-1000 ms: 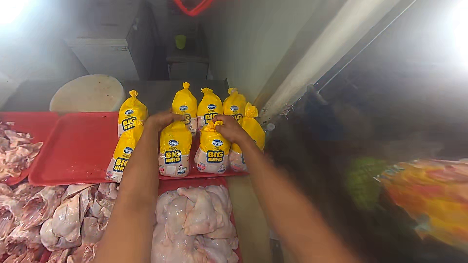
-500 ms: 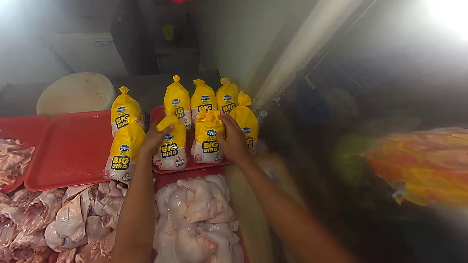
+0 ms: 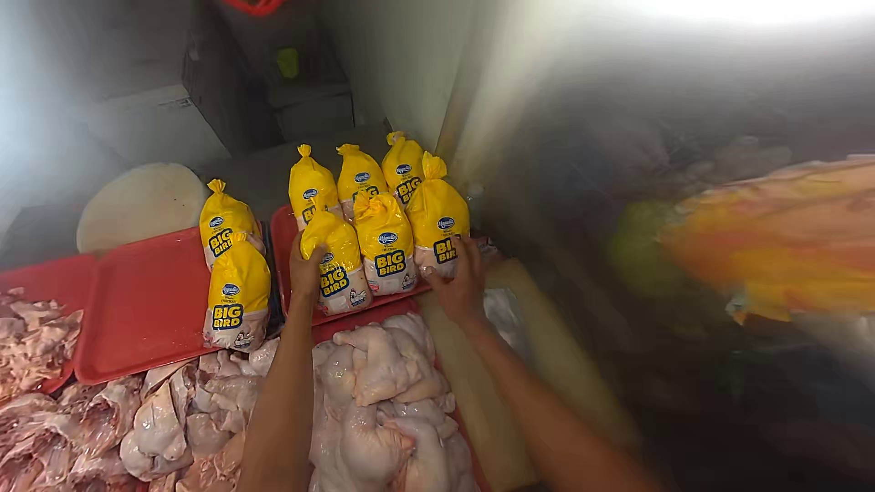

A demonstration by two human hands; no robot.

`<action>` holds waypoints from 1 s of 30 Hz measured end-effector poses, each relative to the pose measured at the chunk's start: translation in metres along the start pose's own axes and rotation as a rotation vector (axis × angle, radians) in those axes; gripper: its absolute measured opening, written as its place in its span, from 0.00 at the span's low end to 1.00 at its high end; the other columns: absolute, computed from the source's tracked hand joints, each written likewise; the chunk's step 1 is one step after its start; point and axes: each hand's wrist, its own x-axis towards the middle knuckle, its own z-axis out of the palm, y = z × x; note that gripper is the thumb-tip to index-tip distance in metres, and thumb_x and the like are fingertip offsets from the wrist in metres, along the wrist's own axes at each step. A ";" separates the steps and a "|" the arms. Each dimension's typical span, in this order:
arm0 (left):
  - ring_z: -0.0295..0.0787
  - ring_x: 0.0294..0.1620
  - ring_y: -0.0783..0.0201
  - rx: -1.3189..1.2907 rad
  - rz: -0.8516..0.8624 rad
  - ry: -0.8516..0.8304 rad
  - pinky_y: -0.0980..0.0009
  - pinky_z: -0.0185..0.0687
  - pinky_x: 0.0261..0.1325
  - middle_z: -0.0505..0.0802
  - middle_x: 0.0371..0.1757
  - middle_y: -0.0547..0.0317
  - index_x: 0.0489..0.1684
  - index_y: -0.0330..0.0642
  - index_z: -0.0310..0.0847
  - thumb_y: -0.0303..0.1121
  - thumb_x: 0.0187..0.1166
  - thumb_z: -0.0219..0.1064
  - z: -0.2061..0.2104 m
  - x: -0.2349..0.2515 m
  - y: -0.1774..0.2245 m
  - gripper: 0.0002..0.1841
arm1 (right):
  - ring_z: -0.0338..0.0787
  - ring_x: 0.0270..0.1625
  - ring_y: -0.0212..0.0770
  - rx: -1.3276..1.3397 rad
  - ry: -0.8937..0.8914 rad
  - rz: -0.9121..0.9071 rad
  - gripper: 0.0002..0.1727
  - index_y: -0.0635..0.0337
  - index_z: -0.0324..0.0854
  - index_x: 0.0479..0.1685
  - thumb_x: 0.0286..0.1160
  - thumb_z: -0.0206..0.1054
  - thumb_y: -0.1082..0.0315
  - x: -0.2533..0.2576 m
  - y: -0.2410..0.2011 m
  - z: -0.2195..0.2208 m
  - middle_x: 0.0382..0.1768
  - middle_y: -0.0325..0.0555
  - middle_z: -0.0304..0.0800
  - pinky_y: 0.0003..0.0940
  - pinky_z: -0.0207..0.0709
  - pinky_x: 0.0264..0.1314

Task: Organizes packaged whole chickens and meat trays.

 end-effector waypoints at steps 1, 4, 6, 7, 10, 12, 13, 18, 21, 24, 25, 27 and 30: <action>0.87 0.68 0.54 -0.028 0.013 -0.051 0.50 0.87 0.66 0.85 0.74 0.49 0.90 0.54 0.62 0.50 0.85 0.62 -0.008 0.005 -0.005 0.33 | 0.70 0.84 0.62 0.057 -0.003 0.033 0.41 0.55 0.69 0.86 0.71 0.71 0.46 0.007 0.003 -0.007 0.84 0.60 0.69 0.63 0.66 0.84; 0.84 0.73 0.60 -0.008 0.176 -0.102 0.54 0.82 0.75 0.87 0.75 0.56 0.85 0.50 0.72 0.59 0.92 0.43 -0.029 0.028 -0.025 0.32 | 0.83 0.71 0.56 0.167 0.011 0.132 0.32 0.62 0.74 0.79 0.84 0.61 0.50 0.046 0.020 -0.019 0.69 0.63 0.82 0.55 0.77 0.73; 0.85 0.71 0.61 0.074 0.338 0.038 0.58 0.80 0.76 0.88 0.72 0.50 0.77 0.40 0.79 0.53 0.92 0.45 -0.029 0.032 -0.036 0.30 | 0.78 0.78 0.56 0.236 -0.057 0.143 0.31 0.61 0.75 0.80 0.88 0.57 0.48 0.074 0.039 -0.016 0.75 0.63 0.78 0.56 0.71 0.81; 0.82 0.73 0.58 0.035 0.387 0.105 0.58 0.77 0.77 0.85 0.74 0.44 0.77 0.36 0.77 0.52 0.89 0.47 -0.027 0.036 -0.042 0.31 | 0.77 0.80 0.53 0.298 -0.107 0.131 0.32 0.60 0.74 0.82 0.89 0.55 0.47 0.086 0.047 -0.011 0.77 0.61 0.78 0.53 0.70 0.83; 0.71 0.84 0.58 -0.245 0.406 0.146 0.64 0.68 0.85 0.69 0.88 0.41 0.92 0.32 0.52 0.54 0.87 0.48 -0.019 0.048 -0.045 0.40 | 0.77 0.81 0.41 0.519 -0.255 0.154 0.36 0.60 0.62 0.90 0.91 0.50 0.46 0.099 0.054 0.001 0.81 0.56 0.75 0.42 0.71 0.84; 0.66 0.87 0.65 -0.277 0.359 0.062 0.69 0.62 0.88 0.65 0.91 0.47 0.95 0.35 0.44 0.56 0.88 0.46 -0.011 0.040 -0.031 0.42 | 0.74 0.83 0.39 0.597 -0.290 0.194 0.39 0.62 0.55 0.93 0.90 0.50 0.46 0.094 0.052 0.003 0.84 0.57 0.70 0.38 0.69 0.86; 0.63 0.89 0.69 -0.251 0.353 -0.004 0.71 0.58 0.89 0.65 0.92 0.50 0.95 0.36 0.43 0.55 0.89 0.44 -0.008 0.034 -0.021 0.41 | 0.77 0.81 0.38 0.613 -0.279 0.204 0.40 0.64 0.56 0.92 0.89 0.51 0.46 0.091 0.051 0.005 0.82 0.57 0.73 0.36 0.71 0.83; 0.65 0.87 0.72 -0.207 0.314 -0.146 0.71 0.60 0.88 0.69 0.91 0.56 0.94 0.40 0.51 0.52 0.90 0.44 -0.005 0.040 -0.019 0.36 | 0.84 0.71 0.34 0.640 -0.238 0.225 0.41 0.66 0.60 0.88 0.85 0.56 0.45 0.086 0.044 0.010 0.73 0.54 0.81 0.32 0.79 0.75; 0.62 0.88 0.73 -0.196 0.266 -0.077 0.74 0.56 0.89 0.66 0.92 0.55 0.95 0.38 0.50 0.41 0.94 0.38 0.007 0.022 0.004 0.31 | 0.84 0.72 0.35 0.624 -0.212 0.236 0.40 0.66 0.62 0.87 0.84 0.56 0.44 0.081 0.039 0.012 0.73 0.55 0.81 0.33 0.79 0.75; 0.65 0.84 0.75 -0.165 0.215 -0.039 0.78 0.59 0.84 0.69 0.89 0.51 0.93 0.35 0.50 0.34 0.92 0.37 0.015 0.004 0.033 0.29 | 0.85 0.70 0.34 0.614 -0.188 0.248 0.39 0.66 0.64 0.86 0.86 0.55 0.44 0.077 0.037 0.014 0.72 0.54 0.82 0.32 0.79 0.74; 0.67 0.83 0.75 -0.149 0.196 -0.034 0.77 0.61 0.83 0.71 0.88 0.50 0.93 0.36 0.52 0.33 0.92 0.37 0.015 0.003 0.039 0.29 | 0.86 0.68 0.33 0.612 -0.175 0.246 0.38 0.66 0.66 0.84 0.86 0.54 0.44 0.077 0.037 0.015 0.70 0.53 0.83 0.32 0.81 0.72; 0.71 0.81 0.71 -0.110 0.175 -0.030 0.73 0.66 0.82 0.75 0.85 0.49 0.91 0.36 0.57 0.34 0.95 0.39 0.010 0.004 0.039 0.27 | 0.86 0.68 0.36 0.591 -0.171 0.254 0.38 0.66 0.64 0.85 0.86 0.53 0.44 0.076 0.036 0.012 0.70 0.55 0.83 0.34 0.81 0.72; 0.68 0.88 0.64 -0.018 0.196 -0.083 0.60 0.64 0.88 0.71 0.90 0.55 0.94 0.46 0.58 0.47 0.96 0.41 -0.012 0.022 0.000 0.30 | 0.84 0.72 0.36 0.525 -0.238 0.223 0.39 0.65 0.60 0.88 0.89 0.50 0.43 0.077 0.038 0.014 0.73 0.57 0.80 0.35 0.79 0.75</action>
